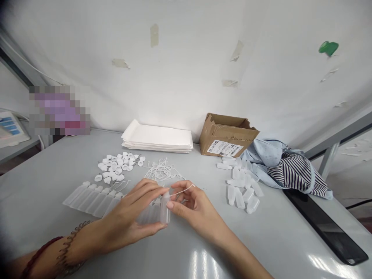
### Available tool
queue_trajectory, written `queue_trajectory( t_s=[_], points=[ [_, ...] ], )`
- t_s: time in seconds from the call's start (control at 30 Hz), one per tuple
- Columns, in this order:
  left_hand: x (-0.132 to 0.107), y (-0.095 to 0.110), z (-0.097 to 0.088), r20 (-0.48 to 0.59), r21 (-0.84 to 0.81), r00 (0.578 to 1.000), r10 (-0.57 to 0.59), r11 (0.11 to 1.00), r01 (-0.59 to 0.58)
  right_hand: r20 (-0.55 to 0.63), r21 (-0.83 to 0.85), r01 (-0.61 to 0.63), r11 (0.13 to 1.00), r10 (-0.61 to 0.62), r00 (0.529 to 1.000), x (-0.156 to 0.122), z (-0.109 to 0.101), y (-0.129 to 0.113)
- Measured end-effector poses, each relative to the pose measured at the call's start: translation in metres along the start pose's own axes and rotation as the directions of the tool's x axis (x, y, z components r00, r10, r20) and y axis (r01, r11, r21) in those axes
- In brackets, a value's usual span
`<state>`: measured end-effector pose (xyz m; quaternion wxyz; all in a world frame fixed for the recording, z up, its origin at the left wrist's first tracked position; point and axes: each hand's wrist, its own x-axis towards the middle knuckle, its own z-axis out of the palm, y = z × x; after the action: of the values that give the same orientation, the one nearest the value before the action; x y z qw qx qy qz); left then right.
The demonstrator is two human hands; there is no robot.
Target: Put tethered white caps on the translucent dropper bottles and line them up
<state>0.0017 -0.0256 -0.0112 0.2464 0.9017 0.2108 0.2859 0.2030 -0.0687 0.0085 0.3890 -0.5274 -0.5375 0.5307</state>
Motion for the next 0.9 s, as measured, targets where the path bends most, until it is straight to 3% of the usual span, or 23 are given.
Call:
queue_trajectory(
  t_s=[0.2, 0.4, 0.63, 0.9],
  points=[
    [-0.001, -0.003, 0.005, 0.047, 0.007, 0.998, -0.029, 1.0, 0.029, -0.129, -0.141, 0.005, 0.99, -0.024, 0.991, 0.0, -0.018, -0.006],
    [0.002, -0.001, 0.006, 0.165, 0.025, 0.982, -0.097, 0.995, 0.094, -0.042, -0.312, -0.025, 0.95, 0.013, 0.999, 0.0, -0.034, -0.006],
    [0.0, 0.005, 0.01, 0.228, 0.026, 0.969, -0.097, 0.995, 0.094, -0.015, -0.56, 0.021, 0.828, -0.035, 0.999, -0.001, -0.039, -0.005],
    [0.005, 0.007, 0.015, 0.276, 0.058, 0.955, -0.108, 0.994, 0.096, -0.005, -0.632, 0.05, 0.774, -0.069, 0.998, 0.001, -0.038, -0.003]
  ],
)
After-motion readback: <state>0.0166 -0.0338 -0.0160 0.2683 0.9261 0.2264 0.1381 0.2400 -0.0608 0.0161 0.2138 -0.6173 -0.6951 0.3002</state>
